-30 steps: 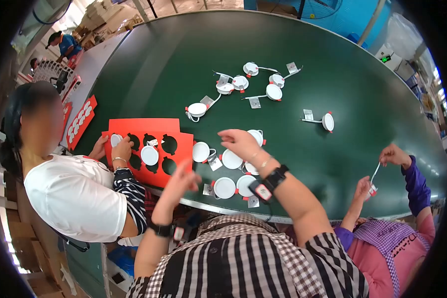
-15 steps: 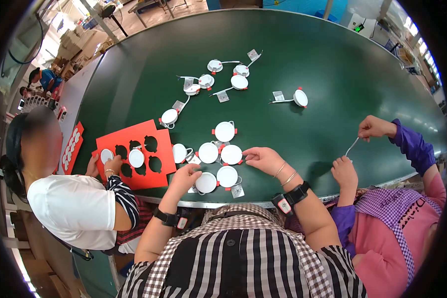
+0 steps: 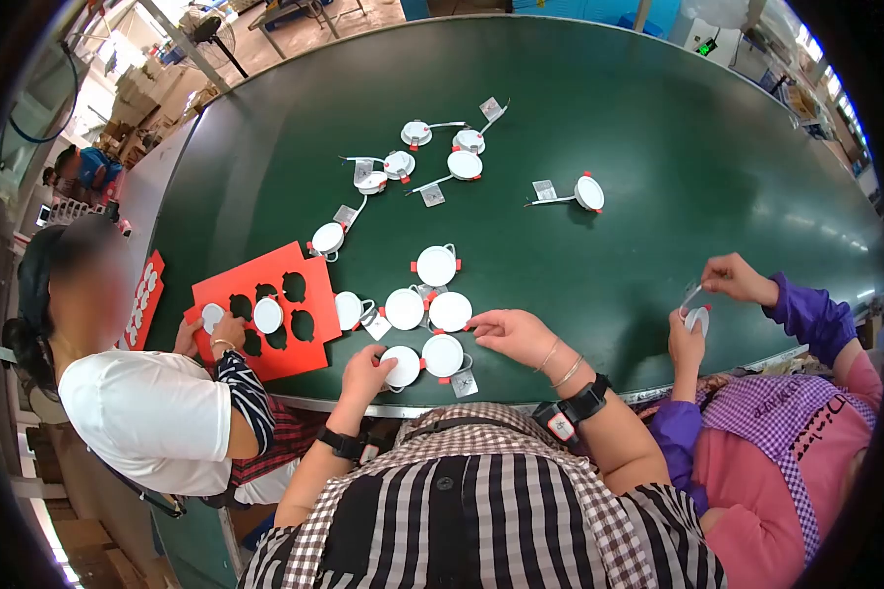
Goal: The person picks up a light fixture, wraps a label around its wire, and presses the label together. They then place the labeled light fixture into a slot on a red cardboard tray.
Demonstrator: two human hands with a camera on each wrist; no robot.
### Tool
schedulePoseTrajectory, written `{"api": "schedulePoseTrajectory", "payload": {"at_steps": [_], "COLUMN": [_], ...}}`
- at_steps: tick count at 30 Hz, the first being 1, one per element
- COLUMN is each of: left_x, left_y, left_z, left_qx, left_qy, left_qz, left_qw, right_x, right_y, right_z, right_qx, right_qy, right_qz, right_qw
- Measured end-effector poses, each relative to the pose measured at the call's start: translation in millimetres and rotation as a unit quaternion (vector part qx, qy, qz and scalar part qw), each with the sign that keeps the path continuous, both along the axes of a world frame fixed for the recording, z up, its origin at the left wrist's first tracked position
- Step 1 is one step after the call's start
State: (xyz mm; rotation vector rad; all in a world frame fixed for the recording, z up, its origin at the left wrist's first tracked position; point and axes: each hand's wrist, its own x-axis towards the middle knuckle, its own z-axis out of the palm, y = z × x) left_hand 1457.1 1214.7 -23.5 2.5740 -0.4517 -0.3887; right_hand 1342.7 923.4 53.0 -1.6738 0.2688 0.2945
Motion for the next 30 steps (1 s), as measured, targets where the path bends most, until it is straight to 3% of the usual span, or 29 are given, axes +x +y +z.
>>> {"api": "schedulePoseTrajectory", "payload": {"at_steps": [1,2,4,7,11,12,14,17,21,25,27,29,30], "left_x": [3,3,4,11,15,15,10,7,5,13,16,16,13], "left_y": [1,0,0,-4,-13,-15,-15,-9,-5,6,5,-1,-8], "left_z": [-12,-7,0,11,13,11,16,5,1,10,40,70,88], "left_qx": [-0.052,-0.052,-0.162,-0.141,-0.108,-0.105,-0.124,-0.087,-0.106,-0.151,-0.275,-0.239,-0.231], "left_qy": [0.102,0.105,0.251,0.285,0.176,0.188,0.207,0.206,0.274,0.265,0.271,0.21,0.098], "left_qz": [0.011,0.01,0.043,0.027,-0.059,-0.058,-0.075,-0.118,-0.082,-0.053,-0.004,-0.025,-0.08], "left_qw": [0.993,0.993,0.954,0.948,0.977,0.975,0.968,0.968,0.952,0.951,0.923,0.948,0.965], "right_x": [1,3,8,16,29,30,31,33,32,35,35,39,42], "right_y": [0,1,3,10,21,26,37,47,46,48,54,66,70], "right_z": [-6,-4,-9,-11,-35,-35,-31,-29,-35,-32,-26,-20,-5], "right_qx": [0.004,0.011,0.016,0.004,-0.036,-0.032,-0.148,-0.169,-0.16,-0.121,-0.099,-0.114,-0.118], "right_qy": [-0.014,-0.021,-0.034,-0.056,-0.057,-0.049,-0.042,-0.036,-0.035,-0.021,-0.019,-0.132,-0.135], "right_qz": [0.003,0.004,0.015,0.04,0.083,0.085,0.132,0.175,0.171,0.167,0.164,0.12,0.121], "right_qw": [1.0,1.0,0.999,0.998,0.994,0.995,0.979,0.969,0.972,0.978,0.981,0.977,0.976]}}
